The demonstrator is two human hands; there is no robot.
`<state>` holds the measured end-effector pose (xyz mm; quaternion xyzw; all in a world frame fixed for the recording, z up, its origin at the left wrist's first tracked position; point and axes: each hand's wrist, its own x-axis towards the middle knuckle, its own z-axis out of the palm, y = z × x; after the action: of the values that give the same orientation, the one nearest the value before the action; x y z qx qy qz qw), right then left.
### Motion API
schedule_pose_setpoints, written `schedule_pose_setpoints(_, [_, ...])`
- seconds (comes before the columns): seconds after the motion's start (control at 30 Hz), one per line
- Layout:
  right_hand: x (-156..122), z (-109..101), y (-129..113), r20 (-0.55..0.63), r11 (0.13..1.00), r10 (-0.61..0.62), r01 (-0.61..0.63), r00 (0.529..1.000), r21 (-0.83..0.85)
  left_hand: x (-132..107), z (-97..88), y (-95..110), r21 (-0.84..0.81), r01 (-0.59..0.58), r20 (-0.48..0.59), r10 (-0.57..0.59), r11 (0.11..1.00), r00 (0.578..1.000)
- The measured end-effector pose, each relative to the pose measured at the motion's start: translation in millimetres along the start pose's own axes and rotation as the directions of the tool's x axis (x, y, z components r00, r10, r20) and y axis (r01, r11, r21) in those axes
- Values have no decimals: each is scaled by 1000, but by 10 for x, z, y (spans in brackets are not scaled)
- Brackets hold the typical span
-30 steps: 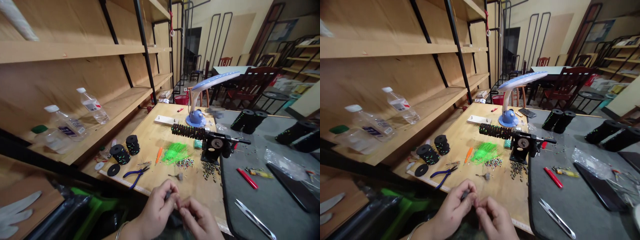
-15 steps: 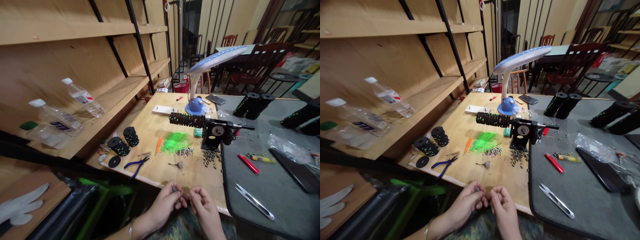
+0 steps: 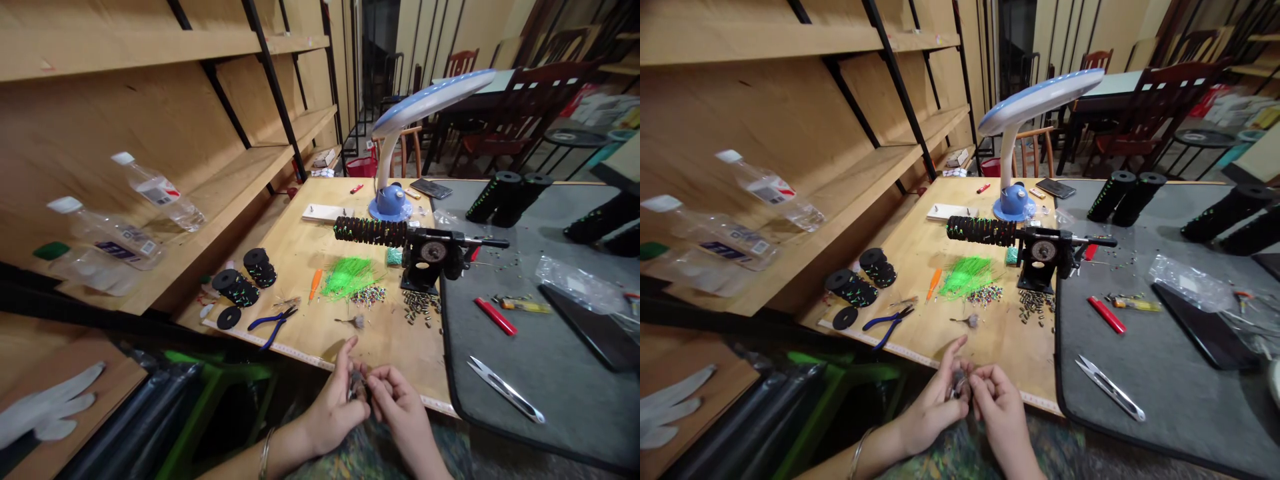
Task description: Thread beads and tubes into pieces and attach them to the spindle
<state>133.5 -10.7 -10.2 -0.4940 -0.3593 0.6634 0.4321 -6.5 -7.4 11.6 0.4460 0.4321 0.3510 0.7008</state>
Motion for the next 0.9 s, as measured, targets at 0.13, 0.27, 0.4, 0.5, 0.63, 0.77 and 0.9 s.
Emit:
schedule_pose_setpoints(0.13, [-1,27,-10,23,999,20,-21,1000,32,23,27,3,86,-29,15,27,996,1000])
schedule_pose_setpoints(0.27, [16,57,1,35,998,39,-41,999,52,29,21,-13,68,-22,70,17,997,997])
schedule_pose_setpoints(0.4, [21,52,16,-19,999,34,-34,999,18,58,12,-54,53,-42,13,42,998,999])
schedule_pose_setpoints(0.5, [15,36,21,-65,1000,10,-11,998,-5,97,26,-69,28,29,-65,-27,999,997])
schedule_pose_setpoints(0.63, [2,25,30,-93,1000,-21,20,995,-14,121,45,-13,161,54,-97,-38,985,995])
schedule_pose_setpoints(0.77, [-1,2,76,-118,996,-67,59,991,-71,93,33,64,239,74,-153,-38,968,988])
schedule_pose_setpoints(0.9, [7,-30,146,-132,990,-94,78,987,-121,76,18,36,206,103,-165,-69,973,984])
